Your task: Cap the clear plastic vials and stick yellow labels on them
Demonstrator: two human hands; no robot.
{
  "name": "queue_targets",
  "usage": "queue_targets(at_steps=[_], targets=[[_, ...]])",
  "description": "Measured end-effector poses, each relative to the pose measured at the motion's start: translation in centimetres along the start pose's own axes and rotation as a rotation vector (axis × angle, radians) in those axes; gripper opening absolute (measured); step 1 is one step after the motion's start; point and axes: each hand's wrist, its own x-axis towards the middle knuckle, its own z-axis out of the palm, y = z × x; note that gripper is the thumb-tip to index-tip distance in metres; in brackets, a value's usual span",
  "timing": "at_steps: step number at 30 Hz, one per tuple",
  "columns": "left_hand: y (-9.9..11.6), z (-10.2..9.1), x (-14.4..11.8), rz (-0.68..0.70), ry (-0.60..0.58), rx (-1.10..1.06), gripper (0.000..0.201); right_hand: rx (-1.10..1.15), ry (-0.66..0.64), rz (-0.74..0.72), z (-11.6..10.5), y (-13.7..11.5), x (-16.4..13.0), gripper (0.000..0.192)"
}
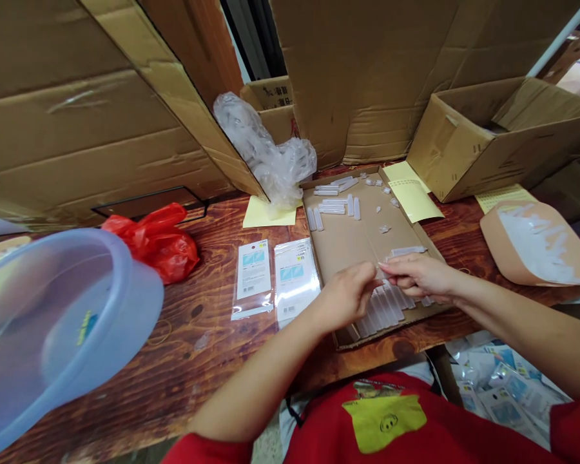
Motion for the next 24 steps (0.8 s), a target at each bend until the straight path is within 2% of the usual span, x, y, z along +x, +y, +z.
queue_targets(at_steps=[2, 4, 6, 8, 10, 12, 14, 17, 20, 22, 24], targets=[[0.0, -0.9, 2.1, 0.074, -0.076, 0.141, 0.017, -0.022, 0.004, 0.004, -1.7, -0.1, 0.3, 0.063], [-0.9, -2.0, 5.2, 0.057, -0.066, 0.241, 0.014, -0.282, 0.128, -0.068, -4.1, -0.4, 0.8, 0.057], [-2.4, -2.8, 8.7, -0.046, 0.029, 0.351, 0.025, -0.721, 0.313, -0.103, -6.6, -0.8, 1.3, 0.044], [-4.3, -3.1, 12.0, -0.251, 0.127, 0.502, 0.022, -1.074, 0.440, -0.076, -8.5, -1.1, 2.0, 0.034], [-6.0, -2.8, 14.4, -0.363, 0.188, 0.568, 0.022, -1.222, 0.484, -0.048, -9.6, -1.5, 3.0, 0.029], [-7.2, -2.1, 15.8, -0.426, 0.215, 0.585, 0.024, -1.285, 0.520, -0.089, -9.9, -1.9, 4.4, 0.030], [-7.9, -1.4, 16.3, -0.481, 0.228, 0.585, 0.027, -1.341, 0.520, -0.172, -9.8, -2.4, 6.4, 0.035], [-8.2, -0.7, 15.9, -0.532, 0.247, 0.557, 0.025, -1.353, 0.430, -0.265, -9.6, -2.9, 9.6, 0.045], [-8.2, -0.8, 14.5, -0.536, 0.265, 0.476, 0.017, -1.278, 0.406, -0.299, -9.7, -2.9, 12.1, 0.033], [-8.0, -1.2, 12.8, -0.526, 0.273, 0.375, 0.011, -1.179, 0.438, -0.333, -9.8, -2.6, 12.8, 0.021], [-7.7, -1.7, 10.6, -0.511, 0.277, 0.235, 0.011, -1.040, 0.495, -0.394, -9.8, -2.4, 12.9, 0.018]])
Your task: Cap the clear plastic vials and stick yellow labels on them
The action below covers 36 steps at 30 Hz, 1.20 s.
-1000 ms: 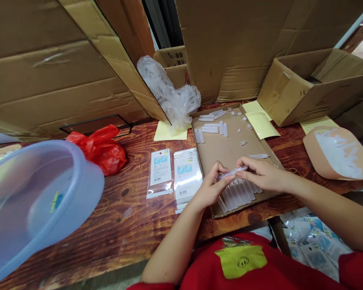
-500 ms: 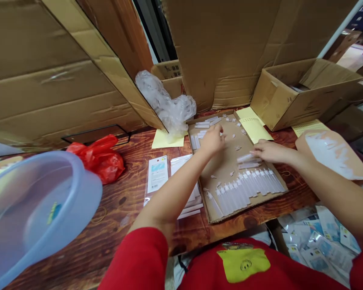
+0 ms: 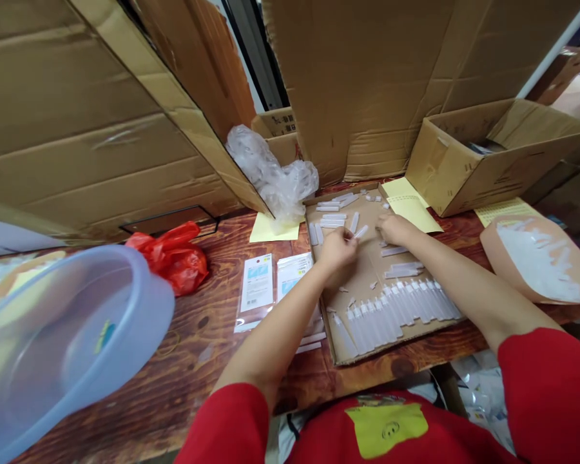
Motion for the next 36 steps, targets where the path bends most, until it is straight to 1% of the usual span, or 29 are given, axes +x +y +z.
queue_targets(at_steps=[2, 4, 5, 7, 9, 10, 11, 13, 16, 19, 21, 23, 25, 28, 30, 33, 36], targets=[[-0.9, -1.1, -2.2, 0.000, -0.034, -0.132, 0.014, 0.156, 0.089, 0.001, 0.1, -0.5, -0.7, 0.026], [-1.6, -2.0, -4.6, 0.022, -0.058, -0.296, 0.023, 0.318, 0.153, -0.025, 0.2, -1.7, -1.9, 0.039], [-1.8, -2.4, -5.6, 0.039, -0.064, -0.401, 0.028, 0.438, 0.173, -0.043, 0.2, -2.6, -2.7, 0.043], [-2.1, -3.0, -7.5, 0.066, -0.074, -0.616, 0.037, 0.744, 0.190, -0.057, 0.3, -4.5, -4.2, 0.048], [-2.1, -3.2, -8.8, 0.067, -0.081, -0.761, 0.042, 1.031, 0.180, -0.026, 0.4, -6.4, -5.4, 0.049], [-2.1, -3.2, -9.2, 0.058, -0.083, -0.785, 0.042, 1.120, 0.167, -0.002, 0.4, -7.1, -5.9, 0.048], [-2.0, -3.3, -9.6, 0.051, -0.083, -0.804, 0.042, 1.156, 0.155, 0.019, 0.3, -7.8, -6.2, 0.048], [-1.8, -3.3, -10.3, 0.047, -0.089, -0.848, 0.042, 1.187, 0.148, 0.046, 0.1, -8.6, -6.7, 0.047], [-1.6, -3.2, -11.1, 0.049, -0.102, -0.904, 0.043, 1.221, 0.116, 0.067, -0.3, -9.1, -7.3, 0.045], [-1.7, -2.9, -11.8, 0.051, -0.076, -0.894, 0.044, 1.210, 0.028, 0.090, -0.7, -9.6, -8.1, 0.041], [-1.9, -2.6, -12.2, 0.048, -0.047, -0.876, 0.045, 1.192, 0.007, 0.110, -0.8, -10.1, -8.8, 0.040], [-1.9, -2.4, -12.5, 0.041, -0.021, -0.883, 0.046, 1.195, 0.043, 0.123, -0.9, -10.6, -9.5, 0.040], [-1.7, -2.2, -12.6, 0.027, -0.010, -0.904, 0.048, 1.192, 0.109, 0.126, -0.8, -10.9, -10.2, 0.040], [-1.4, -2.3, -12.7, 0.017, -0.022, -0.907, 0.051, 1.138, 0.198, 0.125, -0.4, -11.1, -11.0, 0.037], [-1.5, -2.4, -12.7, 0.029, -0.027, -0.881, 0.050, 1.119, 0.210, 0.133, 0.1, -11.0, -11.2, 0.036], [-2.2, -2.4, -12.9, 0.064, -0.013, -0.822, 0.045, 1.189, 0.150, 0.185, 0.9, -11.2, -11.1, 0.043], [-2.8, -2.4, -13.3, 0.114, 0.028, -0.705, 0.037, 1.265, 0.049, 0.247, 1.2, -11.8, -10.8, 0.049]])
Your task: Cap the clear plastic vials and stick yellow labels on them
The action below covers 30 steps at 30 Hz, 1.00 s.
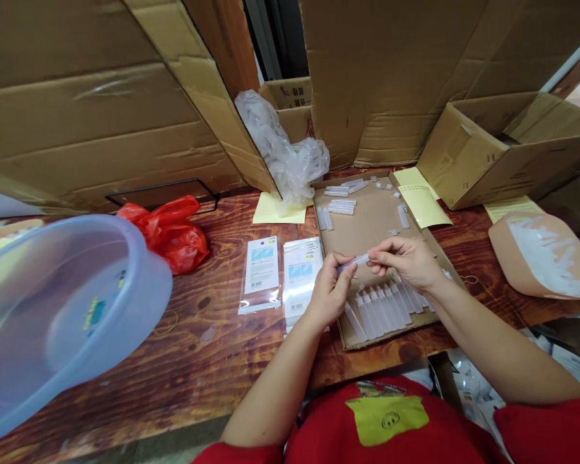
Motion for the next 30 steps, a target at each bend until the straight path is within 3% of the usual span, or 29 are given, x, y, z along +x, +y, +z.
queue_targets(at_steps=[4, 7, 9, 11, 14, 18, 22, 24, 27, 30], targets=[[-0.1, 0.4, -0.2, 0.087, 0.048, 0.141, 0.027, -0.062, -0.135, 0.075, -0.3, -1.5, 0.6, 0.049], [-0.2, 0.8, 0.3, 0.110, 0.100, 0.166, 0.022, -0.305, -0.318, 0.081, -2.5, -3.1, 2.5, 0.045], [-0.5, 0.7, 0.9, 0.094, 0.154, 0.149, 0.022, -0.598, -0.285, -0.013, -4.7, -3.6, 4.4, 0.041], [-0.9, 0.2, 1.5, 0.077, 0.211, 0.119, 0.023, -0.981, -0.161, -0.119, -6.7, -3.2, 6.4, 0.033], [-1.5, -0.9, 2.1, 0.070, 0.266, 0.086, 0.027, -1.338, -0.111, -0.142, -8.6, -1.5, 8.5, 0.023], [-1.5, -1.8, 2.3, 0.049, 0.272, 0.032, 0.031, -1.384, -0.080, -0.125, -9.2, 0.9, 9.8, 0.012], [-0.8, -2.1, 2.3, 0.011, 0.243, -0.038, 0.034, -1.322, -0.006, -0.161, -8.8, 1.8, 9.5, 0.003], [-0.5, -2.1, 2.4, -0.016, 0.210, -0.070, 0.036, -1.247, 0.007, -0.199, -8.0, 1.7, 8.6, 0.012], [-0.2, -2.0, 2.3, -0.066, 0.158, -0.120, 0.038, -0.974, -0.058, -0.329, -6.1, 0.8, 6.4, 0.030], [-0.2, -1.9, 2.1, -0.108, 0.108, -0.189, 0.042, -0.804, -0.145, -0.566, -3.8, -0.6, 4.4, 0.035]])
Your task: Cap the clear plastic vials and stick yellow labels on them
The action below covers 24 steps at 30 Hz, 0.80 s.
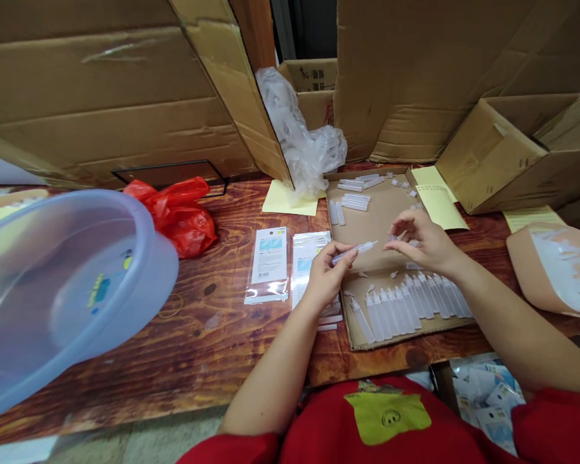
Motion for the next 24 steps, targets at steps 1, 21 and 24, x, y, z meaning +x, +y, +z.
queue_targets(at_steps=[1, 21, 24], targets=[[0.0, 0.0, -0.1, -0.011, -0.018, -0.025, 0.043, -0.019, 0.002, -0.085, 0.1, -0.9, 0.0, 0.032], [1.0, 0.4, -1.1, -0.140, -0.242, -0.215, 0.050, -0.122, 0.008, -0.339, 0.7, -5.4, -0.6, 0.018], [1.0, 0.4, -1.2, -0.127, -0.229, -0.190, 0.051, -0.044, -0.026, -0.208, 0.9, -5.6, -0.3, 0.022]])
